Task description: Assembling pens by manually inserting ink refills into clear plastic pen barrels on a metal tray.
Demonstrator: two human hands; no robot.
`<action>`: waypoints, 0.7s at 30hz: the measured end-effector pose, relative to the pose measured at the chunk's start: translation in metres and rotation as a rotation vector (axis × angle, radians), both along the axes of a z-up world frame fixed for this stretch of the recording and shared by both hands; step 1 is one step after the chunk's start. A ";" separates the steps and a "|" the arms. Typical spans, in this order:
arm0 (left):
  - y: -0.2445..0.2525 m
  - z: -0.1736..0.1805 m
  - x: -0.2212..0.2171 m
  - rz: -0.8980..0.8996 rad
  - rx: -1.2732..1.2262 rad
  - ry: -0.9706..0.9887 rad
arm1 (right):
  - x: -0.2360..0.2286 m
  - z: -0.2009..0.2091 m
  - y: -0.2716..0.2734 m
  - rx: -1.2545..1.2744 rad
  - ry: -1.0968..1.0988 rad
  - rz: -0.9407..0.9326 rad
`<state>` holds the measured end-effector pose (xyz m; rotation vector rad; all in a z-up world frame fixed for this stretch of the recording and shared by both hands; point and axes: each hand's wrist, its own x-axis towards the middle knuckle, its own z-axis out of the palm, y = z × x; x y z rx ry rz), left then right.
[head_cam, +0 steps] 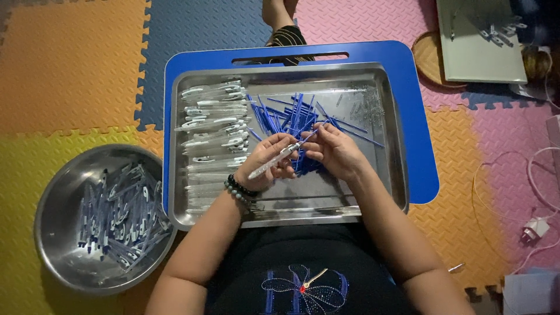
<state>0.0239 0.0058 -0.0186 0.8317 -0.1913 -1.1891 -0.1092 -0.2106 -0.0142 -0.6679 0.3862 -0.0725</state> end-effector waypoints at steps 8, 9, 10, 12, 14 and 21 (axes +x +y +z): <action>-0.002 0.008 0.003 0.075 0.048 0.036 | 0.002 -0.026 -0.017 -0.003 0.055 -0.104; -0.002 0.008 0.004 0.100 0.069 0.015 | 0.002 -0.027 -0.020 0.012 0.070 -0.132; -0.002 0.007 0.006 0.102 0.069 0.015 | 0.002 -0.026 -0.020 0.012 0.070 -0.130; -0.003 0.004 0.009 0.151 0.059 0.019 | 0.002 -0.025 -0.021 0.005 0.094 -0.148; -0.002 0.009 0.009 0.163 0.085 -0.003 | 0.002 -0.023 -0.023 0.028 0.098 -0.164; -0.003 0.015 0.000 0.261 0.171 -0.309 | -0.011 -0.003 -0.074 -0.225 0.104 -0.251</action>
